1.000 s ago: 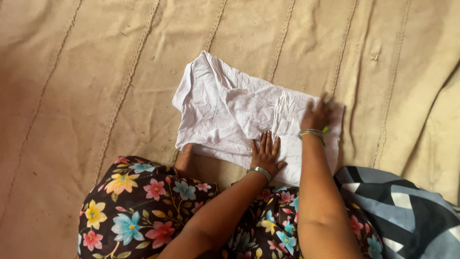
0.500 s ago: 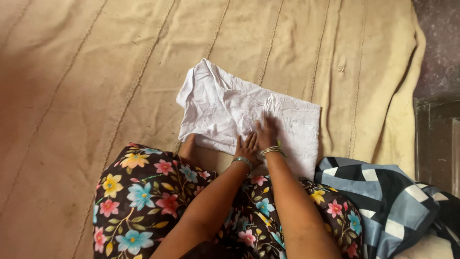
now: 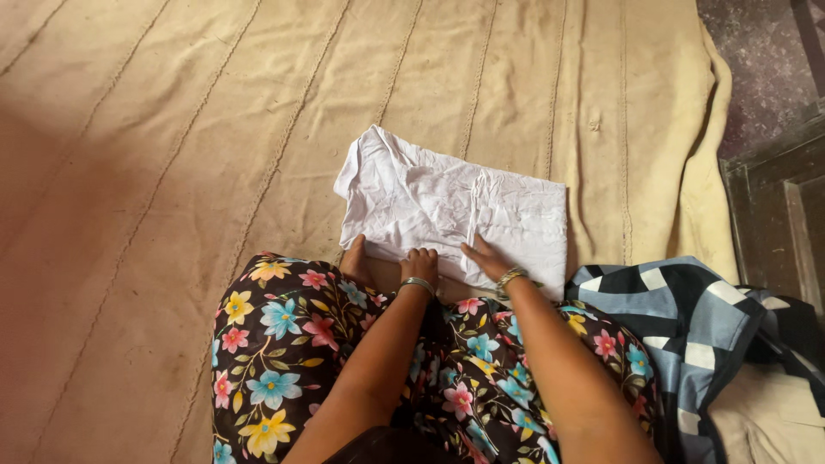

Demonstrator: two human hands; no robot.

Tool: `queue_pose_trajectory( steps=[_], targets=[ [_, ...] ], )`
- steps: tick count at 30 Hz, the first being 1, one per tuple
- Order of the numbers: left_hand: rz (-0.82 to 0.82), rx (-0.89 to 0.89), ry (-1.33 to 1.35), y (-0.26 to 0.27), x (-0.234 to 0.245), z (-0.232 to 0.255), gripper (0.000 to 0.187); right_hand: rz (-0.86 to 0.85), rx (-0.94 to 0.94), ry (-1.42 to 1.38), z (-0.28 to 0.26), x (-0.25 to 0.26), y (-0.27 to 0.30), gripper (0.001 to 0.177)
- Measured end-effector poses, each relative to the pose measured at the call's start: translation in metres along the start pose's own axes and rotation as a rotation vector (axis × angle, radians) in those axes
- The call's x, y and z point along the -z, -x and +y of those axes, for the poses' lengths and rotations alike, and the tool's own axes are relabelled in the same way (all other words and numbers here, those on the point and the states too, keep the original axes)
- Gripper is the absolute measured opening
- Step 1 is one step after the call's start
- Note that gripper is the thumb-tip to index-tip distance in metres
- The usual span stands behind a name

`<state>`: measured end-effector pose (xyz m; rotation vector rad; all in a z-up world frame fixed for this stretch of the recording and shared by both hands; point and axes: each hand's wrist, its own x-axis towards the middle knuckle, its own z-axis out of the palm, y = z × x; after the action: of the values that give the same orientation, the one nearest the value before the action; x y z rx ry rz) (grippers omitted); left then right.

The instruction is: The person folds a white shirt on a blanket on the floor, smoothing the fabric, folding in the sleeves and sides, and creating a neat square shape.

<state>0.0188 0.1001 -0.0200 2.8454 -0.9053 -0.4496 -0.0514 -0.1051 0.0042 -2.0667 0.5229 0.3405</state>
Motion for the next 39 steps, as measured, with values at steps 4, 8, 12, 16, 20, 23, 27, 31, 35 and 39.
queue_pose_trajectory(
  steps=[4, 8, 12, 16, 20, 23, 27, 31, 35, 39],
  targets=[
    [0.047, -0.148, -0.068, -0.010, -0.008, -0.009, 0.025, 0.140, -0.152, 0.218, 0.025, 0.052, 0.027, 0.112],
    [-0.076, -0.159, -0.121, -0.032, -0.012, -0.023, 0.025, 0.040, -0.386, 0.459, 0.033, 0.045, 0.029, 0.106],
    [-0.265, -0.290, -0.235, -0.040, -0.014, -0.024, 0.032, -0.007, -0.393, 0.785, 0.002, -0.009, 0.025, 0.101],
    [-0.347, -0.295, -0.306, -0.033, -0.008, -0.022, 0.032, -0.023, -0.290, 0.744, -0.025, -0.011, 0.033, 0.089],
    [-0.195, -0.328, -0.401, -0.016, -0.010, -0.015, 0.029, 0.116, 0.034, 0.801, -0.005, -0.020, 0.021, 0.051],
    [-0.179, -0.327, -0.378, -0.015, -0.012, -0.015, 0.029, 0.093, 0.062, 0.716, 0.007, -0.018, 0.007, 0.035],
    [-0.327, -0.311, -0.305, -0.015, -0.011, -0.011, 0.040, 0.060, 0.037, 0.617, 0.011, -0.010, 0.003, 0.030],
    [-0.457, -0.254, -0.291, 0.000, 0.024, -0.003, 0.053, -0.036, 0.027, 0.657, 0.009, -0.014, 0.006, 0.036],
    [-0.337, -0.014, -0.079, 0.019, 0.085, 0.005, 0.076, 0.239, -0.119, 0.326, 0.008, 0.012, -0.012, 0.033],
    [-0.130, 0.109, 0.092, 0.018, 0.093, 0.007, 0.074, 0.708, -0.070, 0.359, 0.018, 0.025, -0.023, 0.055]
  ],
)
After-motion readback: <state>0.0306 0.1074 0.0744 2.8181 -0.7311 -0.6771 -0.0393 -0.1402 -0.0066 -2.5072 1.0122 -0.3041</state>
